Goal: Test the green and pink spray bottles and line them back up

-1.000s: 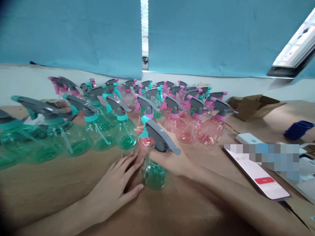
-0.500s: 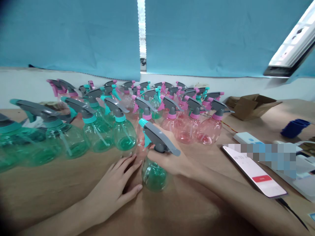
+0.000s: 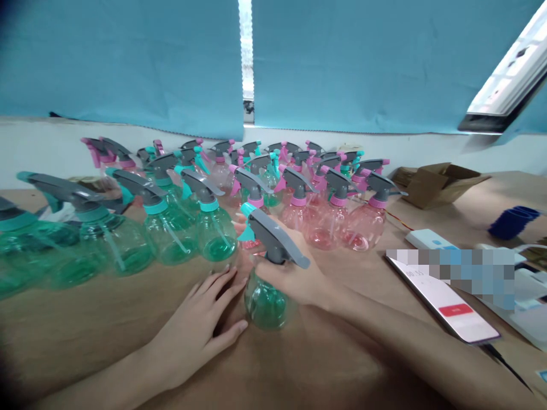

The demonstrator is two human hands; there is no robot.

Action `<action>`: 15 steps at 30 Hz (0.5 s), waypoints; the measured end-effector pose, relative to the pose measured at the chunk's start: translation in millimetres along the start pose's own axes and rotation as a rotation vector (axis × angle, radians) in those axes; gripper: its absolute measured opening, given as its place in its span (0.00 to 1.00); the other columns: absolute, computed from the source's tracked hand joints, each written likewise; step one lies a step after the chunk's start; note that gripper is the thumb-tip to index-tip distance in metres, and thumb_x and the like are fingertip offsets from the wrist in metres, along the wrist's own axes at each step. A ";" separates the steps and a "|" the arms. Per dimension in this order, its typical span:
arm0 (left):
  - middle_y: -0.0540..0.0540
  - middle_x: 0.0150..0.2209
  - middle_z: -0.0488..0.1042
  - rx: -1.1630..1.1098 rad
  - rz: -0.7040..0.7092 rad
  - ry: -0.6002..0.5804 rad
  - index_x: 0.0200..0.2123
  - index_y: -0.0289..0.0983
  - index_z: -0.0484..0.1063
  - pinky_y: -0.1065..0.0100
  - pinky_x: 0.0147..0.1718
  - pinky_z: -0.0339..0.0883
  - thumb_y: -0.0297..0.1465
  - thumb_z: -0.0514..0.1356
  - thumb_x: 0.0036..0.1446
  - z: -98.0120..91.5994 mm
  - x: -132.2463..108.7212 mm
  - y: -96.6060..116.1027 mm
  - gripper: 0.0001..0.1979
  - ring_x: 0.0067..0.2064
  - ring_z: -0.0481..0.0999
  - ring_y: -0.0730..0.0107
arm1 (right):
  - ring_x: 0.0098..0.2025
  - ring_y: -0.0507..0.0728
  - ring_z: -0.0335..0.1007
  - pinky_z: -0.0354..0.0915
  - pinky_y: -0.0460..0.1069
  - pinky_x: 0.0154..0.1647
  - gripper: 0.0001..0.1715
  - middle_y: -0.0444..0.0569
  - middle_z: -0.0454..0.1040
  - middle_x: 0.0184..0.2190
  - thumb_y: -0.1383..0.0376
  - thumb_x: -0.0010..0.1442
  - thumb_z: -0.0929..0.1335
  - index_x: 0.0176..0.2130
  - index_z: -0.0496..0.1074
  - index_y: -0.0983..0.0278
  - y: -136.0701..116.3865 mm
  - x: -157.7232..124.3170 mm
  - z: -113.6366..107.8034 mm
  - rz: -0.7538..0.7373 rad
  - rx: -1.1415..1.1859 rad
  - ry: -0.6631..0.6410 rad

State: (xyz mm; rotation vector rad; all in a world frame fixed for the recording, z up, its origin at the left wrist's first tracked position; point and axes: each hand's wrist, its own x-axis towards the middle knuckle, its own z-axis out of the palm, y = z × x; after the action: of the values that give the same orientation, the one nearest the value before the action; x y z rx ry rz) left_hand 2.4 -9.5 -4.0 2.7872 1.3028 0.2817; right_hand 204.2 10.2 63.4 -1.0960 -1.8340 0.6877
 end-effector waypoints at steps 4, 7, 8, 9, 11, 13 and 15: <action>0.36 0.60 0.60 0.003 0.001 0.003 0.60 0.34 0.60 0.47 0.54 0.56 0.45 0.54 0.60 0.2 -0.2 -0.3 0.29 0.60 0.58 0.48 | 0.26 0.54 0.66 0.68 0.50 0.31 0.17 0.41 0.70 0.24 0.64 0.52 0.64 0.43 0.71 0.55 1.5 -0.5 0.5 0.015 0.098 -0.040; 0.36 0.60 0.59 0.004 0.002 0.004 0.59 0.34 0.60 0.48 0.54 0.56 0.45 0.54 0.60 0.7 -0.9 -0.2 0.29 0.60 0.58 0.48 | 0.25 0.53 0.65 0.67 0.50 0.29 0.13 0.41 0.69 0.23 0.62 0.51 0.65 0.39 0.72 0.56 0.8 -1.0 0.8 0.044 0.108 -0.037; 0.36 0.60 0.59 0.005 0.002 0.004 0.59 0.34 0.60 0.48 0.54 0.56 0.44 0.54 0.60 0.8 -1.3 -0.1 0.29 0.60 0.58 0.48 | 0.24 0.53 0.65 0.67 0.50 0.28 0.13 0.41 0.69 0.22 0.62 0.51 0.65 0.39 0.72 0.56 0.8 -1.2 0.9 0.052 0.111 -0.031; 0.36 0.60 0.59 0.005 0.001 0.002 0.59 0.34 0.60 0.48 0.54 0.56 0.44 0.54 0.60 0.9 -1.5 0.0 0.29 0.60 0.58 0.48 | 0.24 0.53 0.65 0.67 0.50 0.27 0.13 0.41 0.69 0.22 0.62 0.51 0.65 0.39 0.72 0.57 1.2 -1.4 1.0 0.057 0.115 -0.026; 0.36 0.60 0.59 0.004 0.002 0.002 0.59 0.34 0.60 0.48 0.54 0.56 0.44 0.54 0.60 0.8 -1.7 0.2 0.29 0.60 0.58 0.48 | 0.24 0.53 0.65 0.67 0.51 0.27 0.12 0.41 0.69 0.22 0.63 0.51 0.65 0.38 0.72 0.57 2.7 -1.9 1.3 0.065 0.117 -0.021; 0.35 0.60 0.60 -0.001 0.004 0.005 0.59 0.33 0.60 0.47 0.54 0.56 0.44 0.55 0.60 0.5 -1.3 0.3 0.29 0.60 0.58 0.47 | 0.25 0.54 0.66 0.67 0.51 0.28 0.12 0.41 0.69 0.22 0.64 0.51 0.65 0.38 0.72 0.59 4.6 -2.3 1.4 0.066 0.117 -0.023; 0.36 0.60 0.60 -0.009 0.006 0.012 0.59 0.33 0.60 0.47 0.53 0.56 0.43 0.55 0.59 -0.1 -0.4 0.4 0.29 0.59 0.58 0.47 | 0.26 0.54 0.67 0.67 0.51 0.28 0.11 0.42 0.69 0.22 0.64 0.51 0.65 0.37 0.71 0.59 5.9 -2.8 1.3 0.071 0.115 -0.032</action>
State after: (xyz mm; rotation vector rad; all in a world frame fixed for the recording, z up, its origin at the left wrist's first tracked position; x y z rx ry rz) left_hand 2.4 -10.1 -3.9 2.7864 1.2931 0.3050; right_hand 206.1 10.3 57.0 -1.0839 -1.7670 0.8460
